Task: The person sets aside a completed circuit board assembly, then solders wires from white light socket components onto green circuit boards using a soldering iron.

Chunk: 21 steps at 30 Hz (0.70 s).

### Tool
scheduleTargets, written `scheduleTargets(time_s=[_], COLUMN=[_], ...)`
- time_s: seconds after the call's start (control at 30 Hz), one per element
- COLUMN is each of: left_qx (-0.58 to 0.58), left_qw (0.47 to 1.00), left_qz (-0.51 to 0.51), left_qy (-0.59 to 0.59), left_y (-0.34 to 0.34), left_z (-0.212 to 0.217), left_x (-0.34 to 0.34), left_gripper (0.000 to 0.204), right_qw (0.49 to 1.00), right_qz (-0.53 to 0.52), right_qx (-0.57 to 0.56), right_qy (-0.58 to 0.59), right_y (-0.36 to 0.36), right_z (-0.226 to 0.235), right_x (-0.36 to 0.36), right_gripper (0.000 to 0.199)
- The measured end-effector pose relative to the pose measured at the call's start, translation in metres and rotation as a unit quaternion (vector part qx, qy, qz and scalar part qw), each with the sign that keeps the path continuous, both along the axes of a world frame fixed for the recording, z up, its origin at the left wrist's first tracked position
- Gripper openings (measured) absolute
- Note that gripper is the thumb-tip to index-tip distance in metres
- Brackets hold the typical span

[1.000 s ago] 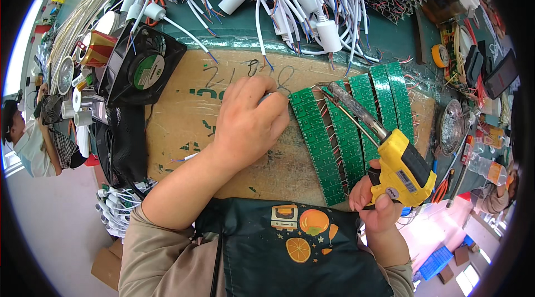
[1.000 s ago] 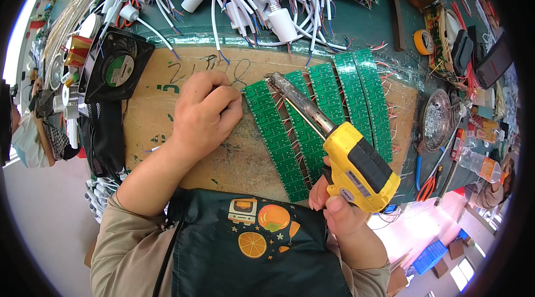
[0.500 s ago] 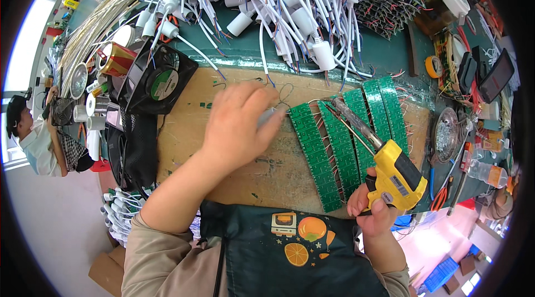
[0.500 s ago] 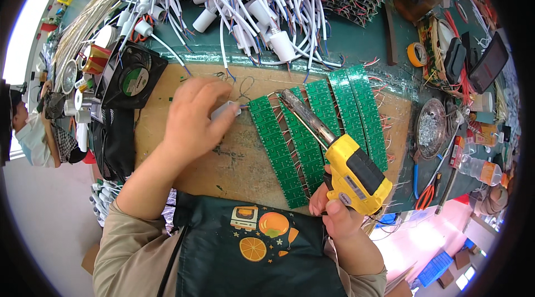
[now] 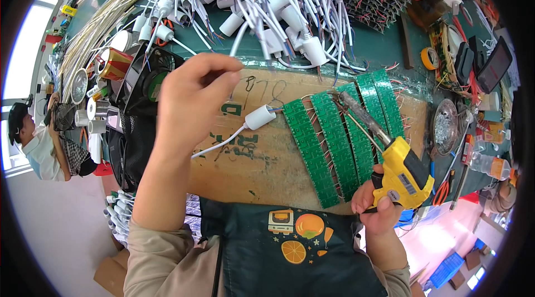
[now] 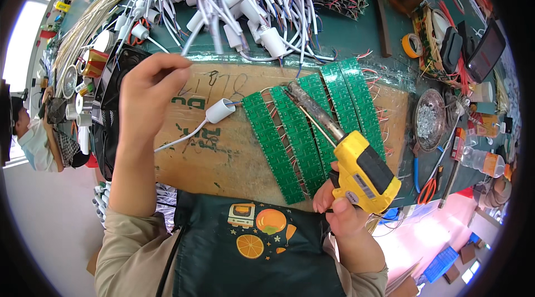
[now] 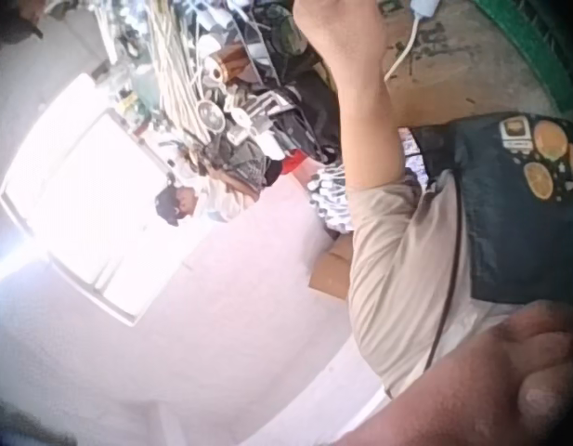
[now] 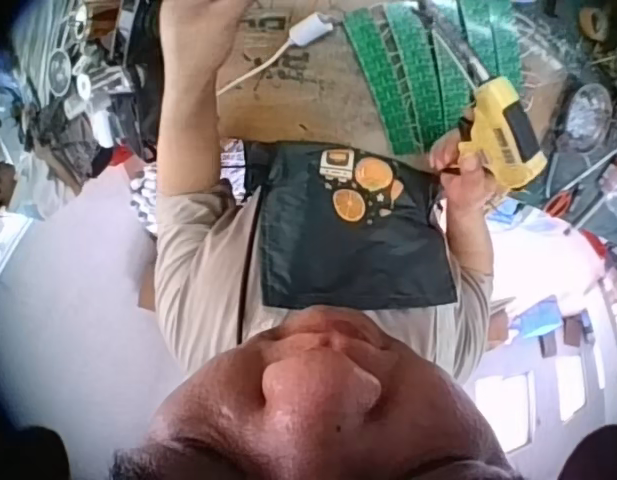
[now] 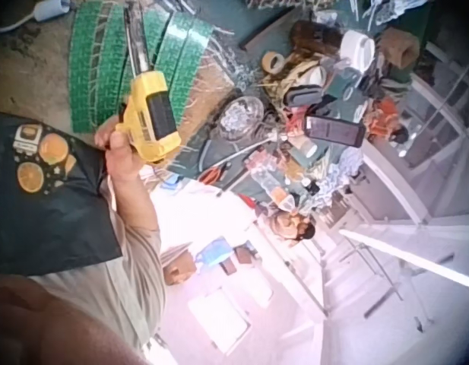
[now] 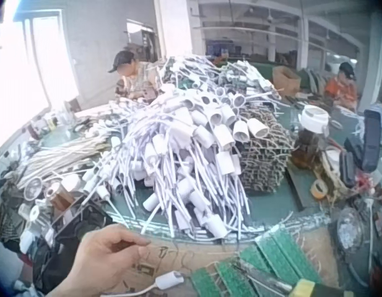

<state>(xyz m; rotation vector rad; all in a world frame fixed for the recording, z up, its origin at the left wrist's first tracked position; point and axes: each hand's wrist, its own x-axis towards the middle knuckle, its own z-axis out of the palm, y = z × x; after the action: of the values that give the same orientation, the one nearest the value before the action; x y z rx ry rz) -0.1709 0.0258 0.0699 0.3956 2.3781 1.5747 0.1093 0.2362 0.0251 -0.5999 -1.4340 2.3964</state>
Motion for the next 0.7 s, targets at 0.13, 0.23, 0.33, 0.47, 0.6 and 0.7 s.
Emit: scheduleTargets(time_s=[0.13,0.23,0.33,0.47,0.6,0.7], left_qx=[0.155,0.138,0.023,-0.176,-0.274,-0.253], left_qw=[0.985,0.976,0.94,0.896,0.911,0.942], left_qz=[-0.059,-0.14,-0.326,-0.4,-0.307,-0.164], left_qy=[-0.039,-0.095,-0.1,-0.082,-0.029,0.147], left_y=[-0.037,-0.073,-0.105,-0.105,-0.086,-0.058], left_z=[0.021,0.019,0.014,0.011,0.011,-0.004], left_x=[0.029,0.046,0.048,0.057,0.061,0.061], left_gripper=[0.012,0.014,0.02,0.023,0.032,0.041], right_qw=[1.0,1.0,1.0,1.0,0.999,0.999], right_qz=[-0.015,-0.005,0.005,0.006,0.007,0.015], right_qx=[0.018,0.014,0.009,0.01,0.016,0.024], right_qy=[0.002,0.014,0.027,0.028,0.029,0.031], right_y=[0.004,0.007,0.007,0.006,0.003,0.002], right_z=[0.001,-0.001,-0.001,-0.003,-0.001,0.0], right_x=[0.0,-0.002,-0.002,-0.001,-0.004,-0.005], right_gripper=[0.073,0.072,0.07,0.07,0.07,0.07])
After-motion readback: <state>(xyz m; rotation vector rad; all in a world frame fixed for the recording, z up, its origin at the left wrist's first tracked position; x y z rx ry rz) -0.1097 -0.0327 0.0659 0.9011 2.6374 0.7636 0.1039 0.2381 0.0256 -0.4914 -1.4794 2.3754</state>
